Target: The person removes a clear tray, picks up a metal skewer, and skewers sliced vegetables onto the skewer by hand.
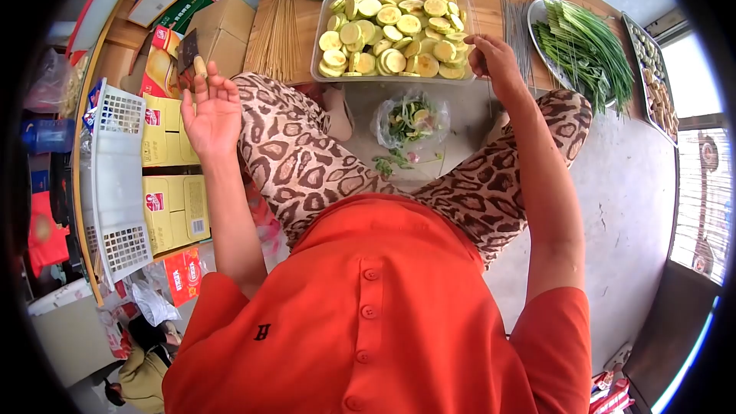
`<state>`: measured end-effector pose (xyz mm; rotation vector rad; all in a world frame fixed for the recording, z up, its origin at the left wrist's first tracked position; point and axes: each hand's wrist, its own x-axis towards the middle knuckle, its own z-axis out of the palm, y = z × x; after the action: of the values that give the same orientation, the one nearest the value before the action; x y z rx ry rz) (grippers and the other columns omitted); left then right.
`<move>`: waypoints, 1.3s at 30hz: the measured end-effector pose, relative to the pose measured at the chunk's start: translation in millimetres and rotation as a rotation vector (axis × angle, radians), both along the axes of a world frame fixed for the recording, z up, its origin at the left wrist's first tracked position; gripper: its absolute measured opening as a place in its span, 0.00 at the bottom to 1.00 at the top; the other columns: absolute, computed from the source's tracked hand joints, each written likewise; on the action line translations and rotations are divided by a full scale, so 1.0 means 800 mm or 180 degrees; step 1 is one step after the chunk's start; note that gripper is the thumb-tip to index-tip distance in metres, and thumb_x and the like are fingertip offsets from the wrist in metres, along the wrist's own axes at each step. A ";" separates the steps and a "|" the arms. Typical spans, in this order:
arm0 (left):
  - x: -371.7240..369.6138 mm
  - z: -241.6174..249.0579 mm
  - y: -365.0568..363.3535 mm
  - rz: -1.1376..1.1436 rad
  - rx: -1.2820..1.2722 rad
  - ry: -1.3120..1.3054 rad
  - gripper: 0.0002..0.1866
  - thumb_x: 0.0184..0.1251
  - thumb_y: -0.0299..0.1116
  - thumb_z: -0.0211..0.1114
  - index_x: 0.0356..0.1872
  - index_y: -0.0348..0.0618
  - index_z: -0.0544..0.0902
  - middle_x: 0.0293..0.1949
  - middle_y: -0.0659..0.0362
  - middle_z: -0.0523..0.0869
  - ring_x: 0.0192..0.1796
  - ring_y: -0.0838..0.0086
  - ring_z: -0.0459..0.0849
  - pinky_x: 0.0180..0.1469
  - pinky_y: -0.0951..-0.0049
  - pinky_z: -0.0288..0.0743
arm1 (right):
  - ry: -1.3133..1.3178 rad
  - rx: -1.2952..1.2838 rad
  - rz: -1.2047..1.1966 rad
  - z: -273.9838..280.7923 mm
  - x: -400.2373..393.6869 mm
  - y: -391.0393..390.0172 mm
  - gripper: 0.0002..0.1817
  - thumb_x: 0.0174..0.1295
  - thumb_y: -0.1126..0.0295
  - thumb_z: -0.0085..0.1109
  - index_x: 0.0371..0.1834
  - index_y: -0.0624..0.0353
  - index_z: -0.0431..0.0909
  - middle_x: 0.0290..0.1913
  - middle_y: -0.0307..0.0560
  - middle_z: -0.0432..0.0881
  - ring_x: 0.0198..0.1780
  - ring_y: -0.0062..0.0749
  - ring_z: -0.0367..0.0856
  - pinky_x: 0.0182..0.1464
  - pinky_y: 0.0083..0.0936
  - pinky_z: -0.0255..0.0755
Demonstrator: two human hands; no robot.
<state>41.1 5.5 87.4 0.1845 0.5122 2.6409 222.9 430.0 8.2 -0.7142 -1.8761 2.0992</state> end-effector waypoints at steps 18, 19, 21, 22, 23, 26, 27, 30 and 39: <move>0.020 -0.009 -0.002 0.0135 -0.0145 -0.0141 0.14 0.69 0.38 0.52 0.42 0.36 0.79 0.53 0.48 0.79 0.46 0.66 0.77 0.54 0.62 0.71 | 0.0010 0.0018 -0.0008 0.004 0.003 -0.004 0.14 0.70 0.65 0.44 0.43 0.66 0.76 0.19 0.37 0.71 0.18 0.18 0.65 0.21 0.15 0.58; 0.021 -0.012 -0.002 0.0123 -0.0146 -0.0144 0.14 0.69 0.38 0.52 0.42 0.36 0.79 0.53 0.48 0.79 0.46 0.66 0.77 0.54 0.62 0.71 | 0.0048 0.0023 0.0044 0.003 0.002 -0.002 0.15 0.70 0.65 0.45 0.43 0.66 0.76 0.19 0.37 0.71 0.18 0.18 0.65 0.21 0.15 0.59; 0.023 -0.014 0.000 0.0140 -0.0184 -0.0190 0.14 0.69 0.38 0.52 0.41 0.36 0.79 0.53 0.48 0.79 0.46 0.66 0.77 0.54 0.62 0.71 | 0.0075 0.0025 0.0080 0.004 0.005 -0.004 0.15 0.70 0.64 0.45 0.43 0.65 0.76 0.19 0.37 0.71 0.18 0.18 0.65 0.22 0.15 0.59; 0.024 -0.017 0.002 0.0131 -0.0189 -0.0189 0.14 0.69 0.38 0.52 0.41 0.36 0.79 0.53 0.48 0.79 0.46 0.66 0.77 0.54 0.62 0.71 | 0.0032 0.0012 0.0081 0.003 0.005 -0.005 0.15 0.71 0.63 0.45 0.43 0.64 0.76 0.19 0.35 0.71 0.18 0.17 0.64 0.22 0.15 0.58; 0.024 -0.018 0.003 0.0101 -0.0194 -0.0189 0.14 0.69 0.38 0.52 0.41 0.36 0.79 0.53 0.48 0.79 0.46 0.66 0.77 0.54 0.62 0.71 | -0.0015 0.0007 0.0078 0.005 0.006 -0.006 0.15 0.71 0.62 0.45 0.44 0.62 0.76 0.19 0.34 0.70 0.18 0.16 0.64 0.22 0.15 0.57; 0.021 -0.021 0.008 0.0055 -0.0207 -0.0191 0.14 0.69 0.37 0.52 0.41 0.36 0.79 0.52 0.48 0.80 0.46 0.66 0.77 0.54 0.62 0.72 | -0.0038 0.0014 0.0068 0.003 0.006 -0.006 0.15 0.71 0.61 0.45 0.45 0.62 0.76 0.19 0.34 0.70 0.18 0.17 0.64 0.22 0.15 0.57; 0.021 -0.022 0.010 0.0055 -0.0220 -0.0189 0.14 0.69 0.37 0.52 0.41 0.36 0.79 0.52 0.48 0.80 0.45 0.65 0.78 0.54 0.62 0.72 | -0.0047 0.0012 0.0058 0.003 0.007 -0.005 0.15 0.71 0.61 0.45 0.45 0.62 0.76 0.19 0.34 0.70 0.18 0.17 0.64 0.22 0.15 0.57; 0.022 -0.024 0.018 0.0036 -0.0213 -0.0249 0.14 0.69 0.37 0.53 0.40 0.36 0.79 0.51 0.47 0.80 0.45 0.65 0.78 0.54 0.62 0.72 | -0.0005 0.0071 0.0089 0.004 0.007 -0.007 0.16 0.71 0.61 0.45 0.45 0.62 0.76 0.19 0.34 0.70 0.18 0.17 0.63 0.23 0.15 0.57; 0.023 -0.031 0.028 0.0101 -0.0407 -0.0371 0.12 0.68 0.38 0.54 0.39 0.39 0.79 0.48 0.49 0.82 0.44 0.65 0.79 0.52 0.60 0.73 | 0.0018 0.0107 0.0256 0.006 0.005 -0.012 0.15 0.71 0.61 0.45 0.45 0.62 0.76 0.19 0.34 0.70 0.20 0.17 0.64 0.24 0.15 0.57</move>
<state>59.8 27.8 62.9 -0.0170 0.6465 2.6197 226.7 420.5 12.6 -0.6348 -1.9634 2.1096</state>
